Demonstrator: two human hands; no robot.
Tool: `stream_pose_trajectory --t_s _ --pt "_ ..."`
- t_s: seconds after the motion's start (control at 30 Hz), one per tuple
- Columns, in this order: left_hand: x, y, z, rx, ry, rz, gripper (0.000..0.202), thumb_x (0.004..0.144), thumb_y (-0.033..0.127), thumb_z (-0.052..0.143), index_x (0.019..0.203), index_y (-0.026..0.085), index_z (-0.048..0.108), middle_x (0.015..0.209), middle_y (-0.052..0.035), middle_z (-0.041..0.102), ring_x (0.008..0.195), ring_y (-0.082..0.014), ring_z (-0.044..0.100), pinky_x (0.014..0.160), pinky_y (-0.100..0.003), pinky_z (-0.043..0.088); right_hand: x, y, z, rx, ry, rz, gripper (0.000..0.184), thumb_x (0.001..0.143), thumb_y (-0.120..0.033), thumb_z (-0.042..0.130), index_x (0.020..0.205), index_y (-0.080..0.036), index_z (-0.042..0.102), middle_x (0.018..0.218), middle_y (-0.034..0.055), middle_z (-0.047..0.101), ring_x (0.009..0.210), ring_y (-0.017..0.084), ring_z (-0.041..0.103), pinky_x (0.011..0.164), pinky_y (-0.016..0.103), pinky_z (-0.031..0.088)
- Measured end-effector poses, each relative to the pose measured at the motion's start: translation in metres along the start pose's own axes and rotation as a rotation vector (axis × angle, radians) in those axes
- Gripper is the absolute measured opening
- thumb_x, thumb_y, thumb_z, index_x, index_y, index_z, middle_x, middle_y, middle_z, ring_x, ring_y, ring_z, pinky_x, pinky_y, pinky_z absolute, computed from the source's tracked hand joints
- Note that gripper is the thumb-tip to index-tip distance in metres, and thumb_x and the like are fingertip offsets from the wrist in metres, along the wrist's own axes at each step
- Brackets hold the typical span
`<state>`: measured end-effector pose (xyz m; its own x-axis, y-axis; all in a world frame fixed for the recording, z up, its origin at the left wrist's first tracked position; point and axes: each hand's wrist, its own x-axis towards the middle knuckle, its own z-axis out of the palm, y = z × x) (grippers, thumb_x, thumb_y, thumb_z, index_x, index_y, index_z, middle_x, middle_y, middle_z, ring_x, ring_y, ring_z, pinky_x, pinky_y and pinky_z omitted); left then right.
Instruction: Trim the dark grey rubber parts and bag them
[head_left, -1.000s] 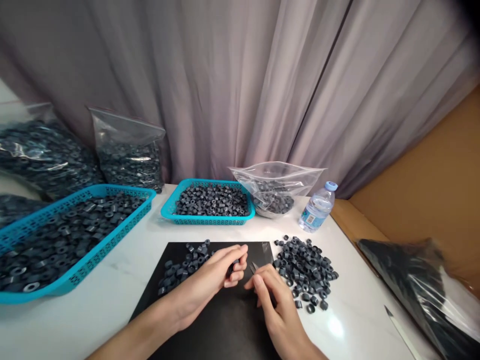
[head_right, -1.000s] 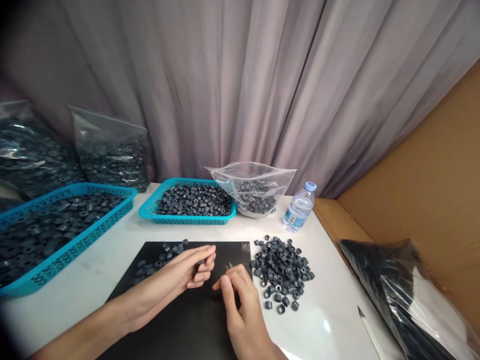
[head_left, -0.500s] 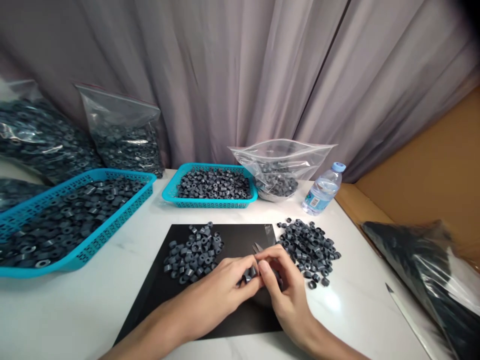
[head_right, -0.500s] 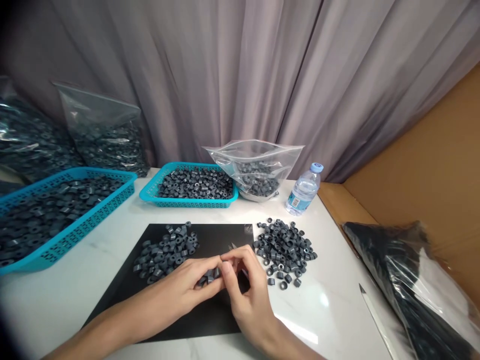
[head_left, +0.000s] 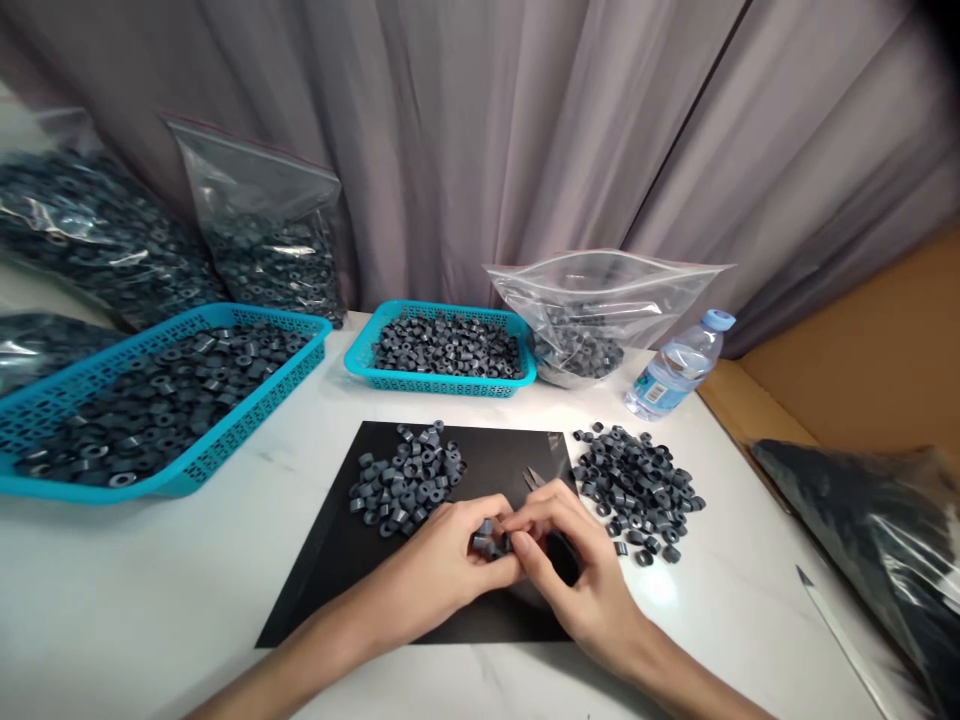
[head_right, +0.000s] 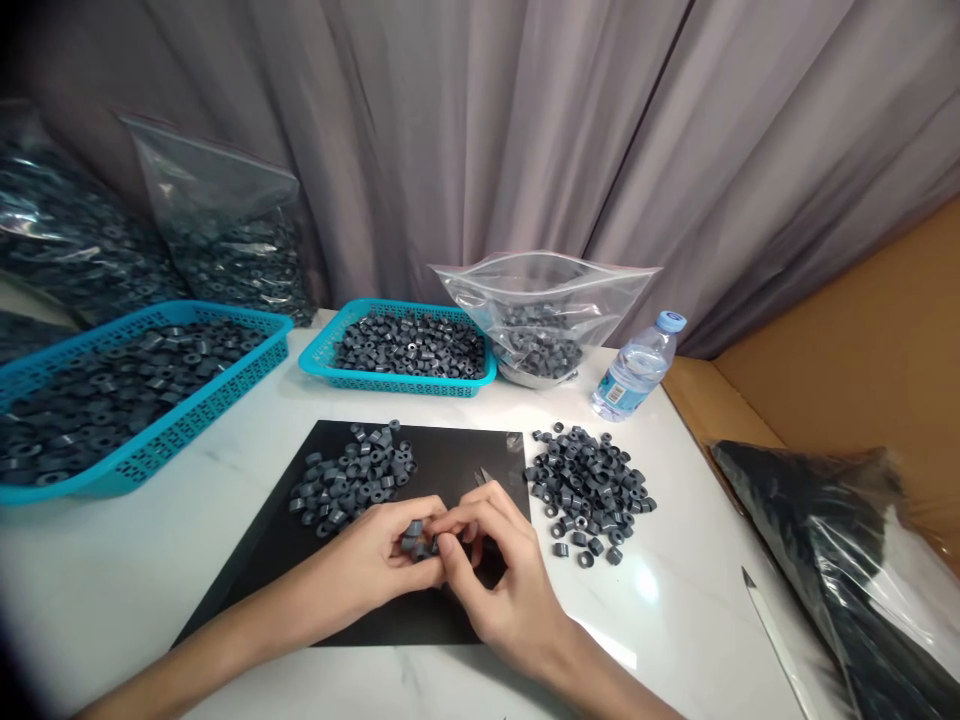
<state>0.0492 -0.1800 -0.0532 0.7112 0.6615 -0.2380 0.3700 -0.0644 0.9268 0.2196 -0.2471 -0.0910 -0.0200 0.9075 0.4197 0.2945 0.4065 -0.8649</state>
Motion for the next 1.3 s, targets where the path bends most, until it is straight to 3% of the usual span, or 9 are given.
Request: stream_pose_trajectory --t_s 0.2,0.3,0.43,0.57,0.67,0.87,1.07,1.3 --pt "0.000 -0.008 0.011 0.107 0.043 -0.007 0.009 0.083 0.024 0.062 0.090 0.019 0.065 0.088 -0.0009 0.069 0.085 -0.0209 0.061 0.072 -0.027 0.043 0.000 0.000 0.004 -0.067 -0.005 0.026 0.005 0.095 -0.026 0.068 0.094 -0.022 0.066 0.083 0.0015 0.058 0.075 0.018 0.052 0.066 0.031 0.044" --pt "-0.002 -0.014 0.015 0.125 0.060 -0.020 0.015 0.086 0.029 0.062 0.097 0.020 0.065 0.096 -0.0031 0.070 0.092 -0.0236 0.063 0.074 -0.028 0.044 0.000 0.001 0.005 -0.095 -0.009 0.026 0.007 0.097 -0.025 0.065 0.090 -0.022 0.065 0.082 0.0013 0.057 0.074 0.018 0.051 0.066 0.031 0.044" --pt "-0.003 -0.015 0.016 0.066 0.061 -0.047 0.017 0.089 0.035 0.062 0.097 0.021 0.064 0.095 -0.0024 0.069 0.088 -0.0225 0.063 0.072 -0.028 0.044 0.001 0.001 0.003 -0.063 -0.020 0.068 0.015 0.099 -0.029 0.061 0.086 -0.022 0.062 0.083 0.0015 0.055 0.075 0.018 0.051 0.067 0.031 0.043" --pt "-0.004 -0.006 0.009 -0.110 -0.013 -0.021 0.019 0.093 0.038 0.056 0.091 0.020 0.061 0.081 0.0012 0.063 0.081 -0.0178 0.057 0.075 -0.028 0.041 0.003 0.002 -0.001 0.117 0.020 0.167 0.022 0.102 -0.035 0.056 0.085 -0.021 0.056 0.085 0.0008 0.051 0.078 0.017 0.052 0.071 0.029 0.043" --pt "-0.005 0.003 0.004 -0.311 -0.041 -0.112 0.022 0.096 0.038 0.050 0.090 0.018 0.057 0.077 0.0026 0.056 0.067 -0.0126 0.042 0.066 -0.027 0.032 0.004 0.005 -0.002 0.239 0.027 0.195 0.021 0.103 -0.035 0.055 0.087 -0.022 0.054 0.090 0.0013 0.053 0.081 0.017 0.053 0.074 0.029 0.044" --pt "-0.003 0.005 0.004 -0.670 -0.036 -0.200 0.016 0.091 0.030 0.043 0.089 0.017 0.053 0.073 0.0045 0.042 0.061 -0.0110 0.027 0.058 -0.028 0.020 0.004 0.009 -0.003 0.236 0.035 0.229 0.024 0.102 -0.039 0.058 0.086 -0.021 0.055 0.085 0.0008 0.054 0.077 0.016 0.052 0.071 0.028 0.043" --pt "-0.003 -0.004 0.011 -0.598 -0.008 -0.161 0.032 0.097 0.048 0.052 0.085 0.019 0.051 0.075 0.0054 0.038 0.064 -0.0108 0.028 0.059 -0.028 0.021 0.004 0.007 -0.003 0.221 -0.001 0.233 0.025 0.102 -0.041 0.056 0.087 -0.021 0.055 0.082 0.0001 0.055 0.077 0.017 0.054 0.072 0.027 0.043" --pt "-0.007 0.000 0.012 -0.620 -0.029 -0.133 0.032 0.100 0.048 0.051 0.087 0.018 0.051 0.077 0.0051 0.037 0.066 -0.0110 0.027 0.062 -0.028 0.022 0.002 0.007 -0.006 0.218 0.011 0.240 0.027 0.105 -0.041 0.052 0.090 -0.021 0.058 0.080 -0.0007 0.053 0.073 0.015 0.049 0.069 0.028 0.042"
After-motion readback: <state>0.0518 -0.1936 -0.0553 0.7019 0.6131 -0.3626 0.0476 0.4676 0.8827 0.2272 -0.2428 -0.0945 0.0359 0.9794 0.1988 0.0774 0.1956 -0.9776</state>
